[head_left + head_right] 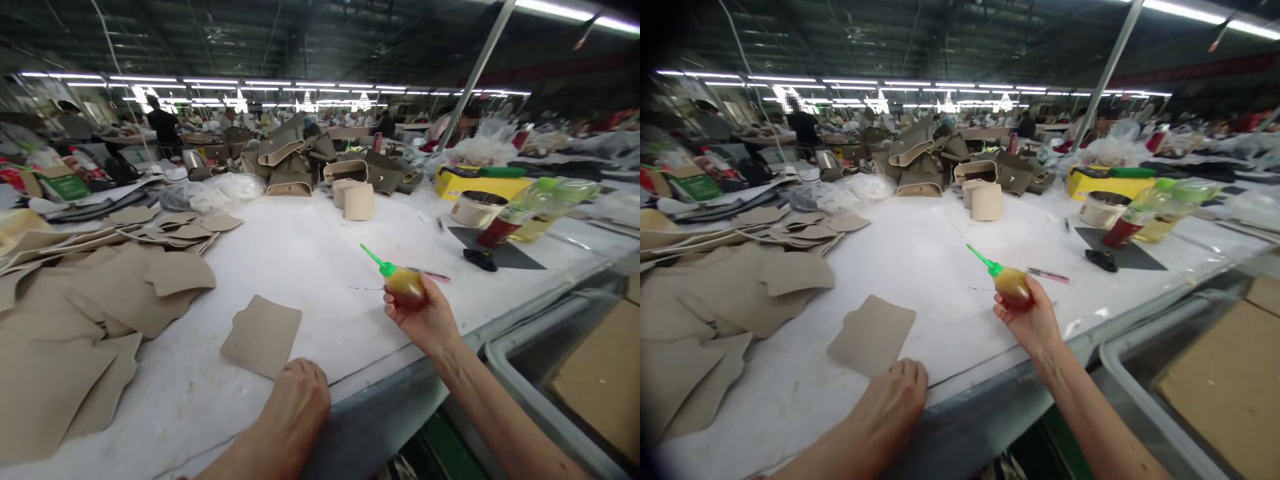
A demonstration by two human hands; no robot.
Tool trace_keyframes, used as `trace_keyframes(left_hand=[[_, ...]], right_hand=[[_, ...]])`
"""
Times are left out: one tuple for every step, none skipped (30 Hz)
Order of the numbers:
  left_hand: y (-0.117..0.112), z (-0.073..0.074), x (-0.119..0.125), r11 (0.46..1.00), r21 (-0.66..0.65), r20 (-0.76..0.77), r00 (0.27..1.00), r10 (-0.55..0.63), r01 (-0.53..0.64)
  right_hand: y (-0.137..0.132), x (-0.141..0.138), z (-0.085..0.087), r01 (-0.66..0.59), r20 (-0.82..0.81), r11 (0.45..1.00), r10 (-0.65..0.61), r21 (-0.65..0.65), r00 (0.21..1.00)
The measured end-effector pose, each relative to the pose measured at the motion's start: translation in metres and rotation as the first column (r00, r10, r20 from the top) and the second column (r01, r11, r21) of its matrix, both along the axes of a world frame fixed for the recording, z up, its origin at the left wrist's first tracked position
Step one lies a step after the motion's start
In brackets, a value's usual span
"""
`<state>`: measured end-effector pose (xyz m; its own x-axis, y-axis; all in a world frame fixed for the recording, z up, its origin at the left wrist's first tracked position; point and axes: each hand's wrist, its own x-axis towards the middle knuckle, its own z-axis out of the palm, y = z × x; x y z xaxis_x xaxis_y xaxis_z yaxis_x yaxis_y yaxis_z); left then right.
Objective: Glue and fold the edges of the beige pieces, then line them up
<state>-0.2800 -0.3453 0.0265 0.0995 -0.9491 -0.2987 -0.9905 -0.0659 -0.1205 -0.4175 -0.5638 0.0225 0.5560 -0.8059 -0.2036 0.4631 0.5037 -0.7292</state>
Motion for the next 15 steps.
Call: trace_keyframes(left_hand=[[-0.001,0.000,0.000,0.999,-0.010,0.009,0.999,0.034,-0.034],[-0.001,-0.002,0.001,0.997,-0.037,0.021,0.997,0.071,-0.070],[-0.001,-0.004,0.004,0.992,-0.079,0.036,0.994,0.102,-0.099],[0.000,-0.008,0.007,0.986,-0.121,0.047,0.992,0.117,-0.111],[0.001,-0.014,0.010,0.983,-0.153,0.053,0.993,0.109,-0.100],[0.002,-0.019,0.013,0.983,-0.172,0.059,0.995,0.083,-0.072],[0.004,-0.026,0.017,0.983,-0.179,0.065,0.996,0.055,-0.043],[0.005,-0.032,0.019,0.983,-0.181,0.071,0.997,0.029,-0.015],[0.006,-0.038,0.021,0.983,-0.181,0.074,0.997,0.004,0.009],[0.007,-0.043,0.023,0.982,-0.186,0.075,0.997,-0.011,0.025],[0.008,-0.047,0.024,0.979,-0.200,0.078,0.997,-0.020,0.035],[0.008,-0.051,0.025,0.975,-0.217,0.082,0.996,-0.028,0.045],[0.009,-0.054,0.025,0.971,-0.232,0.087,0.995,-0.041,0.060],[0.010,-0.056,0.025,0.967,-0.244,0.095,0.994,-0.050,0.072],[0.011,-0.059,0.025,0.964,-0.256,0.105,0.993,-0.052,0.077]], right_hand=[[-0.001,-0.003,0.003,0.012,0.011,1.000,-0.012,-0.005,1.000],[-0.002,-0.007,0.006,0.022,0.021,1.000,-0.022,-0.010,1.000],[-0.002,-0.010,0.009,0.032,0.030,0.999,-0.031,-0.014,0.999],[-0.003,-0.014,0.012,0.041,0.036,0.999,-0.040,-0.017,0.999],[-0.004,-0.017,0.014,0.050,0.042,0.999,-0.049,-0.020,0.998],[-0.005,-0.020,0.016,0.059,0.047,0.998,-0.057,-0.022,0.997],[-0.006,-0.023,0.018,0.067,0.052,0.997,-0.066,-0.024,0.996],[-0.007,-0.024,0.019,0.074,0.056,0.997,-0.073,-0.025,0.996],[-0.007,-0.025,0.019,0.079,0.060,0.997,-0.078,-0.026,0.995],[-0.007,-0.025,0.019,0.083,0.063,0.996,-0.081,-0.026,0.995],[-0.008,-0.025,0.018,0.084,0.065,0.996,-0.082,-0.026,0.994],[-0.007,-0.024,0.016,0.086,0.066,0.996,-0.084,-0.023,0.994],[-0.007,-0.023,0.013,0.087,0.067,0.996,-0.085,-0.019,0.994],[-0.007,-0.022,0.009,0.088,0.067,0.996,-0.087,-0.013,0.994],[-0.006,-0.020,0.005,0.090,0.067,0.996,-0.090,-0.005,0.994]])
